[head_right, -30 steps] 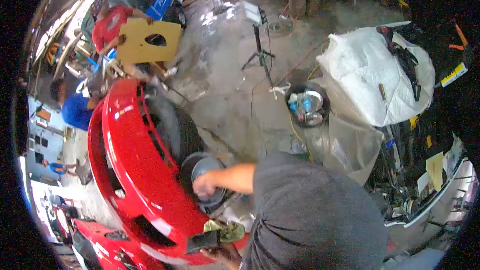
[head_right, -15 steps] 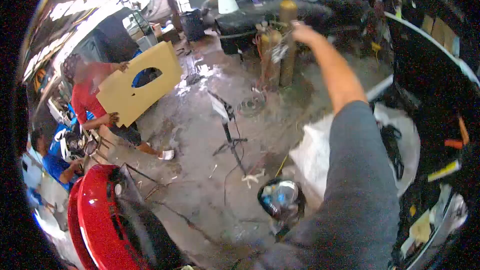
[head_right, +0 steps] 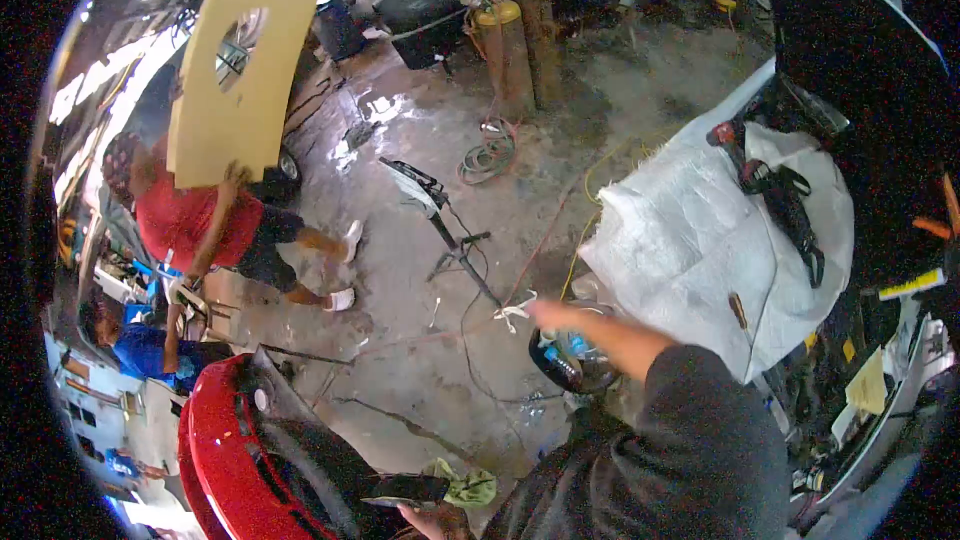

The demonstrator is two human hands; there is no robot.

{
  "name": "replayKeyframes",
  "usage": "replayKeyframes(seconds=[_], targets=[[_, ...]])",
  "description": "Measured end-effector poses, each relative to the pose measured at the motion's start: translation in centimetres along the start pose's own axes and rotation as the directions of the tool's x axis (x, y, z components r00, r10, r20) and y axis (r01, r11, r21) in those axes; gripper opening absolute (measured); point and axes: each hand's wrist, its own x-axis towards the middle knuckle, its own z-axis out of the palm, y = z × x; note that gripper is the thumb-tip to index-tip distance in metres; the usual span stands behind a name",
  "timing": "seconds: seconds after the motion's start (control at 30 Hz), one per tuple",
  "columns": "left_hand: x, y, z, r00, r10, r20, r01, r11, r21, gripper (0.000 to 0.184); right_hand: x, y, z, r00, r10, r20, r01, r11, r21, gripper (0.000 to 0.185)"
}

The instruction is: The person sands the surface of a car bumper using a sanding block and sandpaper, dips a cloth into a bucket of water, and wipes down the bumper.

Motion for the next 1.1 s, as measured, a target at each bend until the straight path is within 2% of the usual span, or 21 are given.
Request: replayKeyframes(seconds=[0.03, 0.07, 0.1, 0.13, 0.17, 0.23, 0.27, 0.4, 0.5, 0.6, 0.63, 0.67, 0.7, 0.73, 0.8, 0.87, 0.9, 0.93, 1.0, 1.03, 1.1], targets=[[0.2, 0.0, -0.7, 0.997, 0.022, 0.075, -0.025, 0.999, 0.035, 0.055, -4.9, -10.1, 2.7, 0.988, 0.153, 0.019, -0.154, 0.969, 0.195, 0.047], [0.5, 0.1, -1.8, 0.988, 0.041, 0.149, -0.052, 0.996, 0.069, 0.052, -4.3, -9.3, 10.8, 0.994, 0.062, 0.092, -0.083, 0.967, 0.241, 0.05], [0.8, 0.2, -3.2, 0.974, 0.057, 0.221, -0.081, 0.992, 0.101, 0.05, -5.2, -12.1, 15.7, 0.98, -0.024, 0.199, -0.059, 0.915, 0.399, 0.055], [1.1, 0.3, -4.9, 0.954, 0.069, 0.291, -0.111, 0.986, 0.128, 0.048, -5.5, -15.6, 18.1, 0.973, -0.103, 0.208, 0.022, 0.933, 0.359, 0.053], [2.3, 0.8, -6.7, 0.926, 0.06, 0.374, -0.117, 0.984, 0.133, 0.037, -7.0, -20.3, 18.4, 0.965, -0.155, 0.212, 0.064, 0.92, 0.386, 0.05], [0.5, 2.8, -6.9, 0.873, 0.114, 0.475, -0.142, 0.99, 0.023, 0.067, -10.7, -31.6, 15.4, 0.949, -0.238, 0.207, 0.105, 0.858, 0.503, 0.045], [-0.2, 3.6, -7.7, 0.843, 0.147, 0.518, -0.15, 0.988, -0.037, 0.083, -10.8, -33.8, 16.7, 0.947, -0.273, 0.17, 0.128, 0.806, 0.578, 0.045], [-0.3, 6.0, -13.6, 0.731, 0.23, 0.642, -0.276, 0.961, -0.029, 0.082, -13.6, -43.5, 19.0, 0.892, -0.434, 0.122, 0.249, 0.7, 0.669, 0.047], [-0.3, 7.1, -17.5, 0.768, 0.308, 0.562, -0.204, 0.949, -0.241, 0.076, -18.6, -51.7, 18.1, 0.914, -0.332, 0.232, 0.141, 0.797, 0.587, 0.047], [-1.7, 8.3, -20.1, 0.74, 0.364, 0.565, -0.178, 0.917, -0.358, 0.074, -18.6, -52.3, 25.9, 0.859, -0.431, 0.274, 0.152, 0.728, 0.668, 0.053], [-0.5, 8.1, -21.7, 0.785, 0.363, 0.502, -0.207, 0.918, -0.34, 0.075, -19.8, -52.9, 27.5, 0.859, -0.446, 0.251, 0.135, 0.67, 0.73, 0.054], [-2.4, 8.3, -21.6, 0.742, 0.38, 0.552, -0.202, 0.912, -0.357, 0.076, -20.7, -53.2, 28.4, 0.859, -0.458, 0.228, 0.121, 0.614, 0.78, 0.056], [-3.1, 8.4, -21.9, 0.708, 0.387, 0.591, -0.168, 0.905, -0.392, 0.078, -21.7, -53.7, 28.6, 0.864, -0.469, 0.182, 0.179, 0.625, 0.76, 0.062], [-3.8, 8.6, -22.0, 0.667, 0.403, 0.626, -0.132, 0.891, -0.434, 0.079, -22.6, -54.2, 29.0, 0.934, -0.284, 0.217, 0.116, 0.816, 0.566, 0.066], [-5.9, 8.5, -21.5, 0.622, 0.386, 0.681, -0.065, 0.892, -0.447, 0.084, -23.1, -54.1, 31.1, 0.947, -0.272, 0.171, -0.056, 0.385, 0.921, 0.069], [-6.3, 7.6, -22.6, 0.631, 0.335, 0.7, -0.044, 0.916, -0.399, 0.095, -24.8, -55.8, 26.8, 0.808, -0.525, 0.268, -0.292, 0.038, 0.956, 0.07], [-8.1, 8.6, -21.5, 0.576, 0.299, 0.761, -0.026, 0.937, -0.349, 0.097, -26.4, -56.0, 25.1, 0.827, -0.412, 0.383, -0.416, 0.01, 0.909, 0.066], [-9.6, 9.5, -20.1, 0.525, 0.26, 0.81, -0.013, 0.954, -0.298, 0.099, -26.2, -54.7, 26.3, 0.821, -0.273, 0.501, -0.542, -0.101, 0.834, 0.062], [-7.7, 9.9, -22.5, 0.618, 0.313, 0.722, -0.201, 0.95, -0.239, 0.097, -25.8, -52.4, 27.2, 0.837, -0.285, 0.468, -0.519, -0.142, 0.843, 0.053], [-5.7, 10.2, -24.4, 0.623, 0.41, 0.666, -0.261, 0.912, -0.317, 0.091, -25.8, -51.7, 27.3, 0.855, -0.264, 0.446, -0.493, -0.149, 0.857, 0.05], [-6.5, 13.9, -27.0, 0.66, 0.49, 0.57, -0.376, 0.871, -0.315, 0.077, -25.9, -52.3, 25.3, 0.918, -0.093, 0.385, -0.391, -0.055, 0.919, 0.034]])
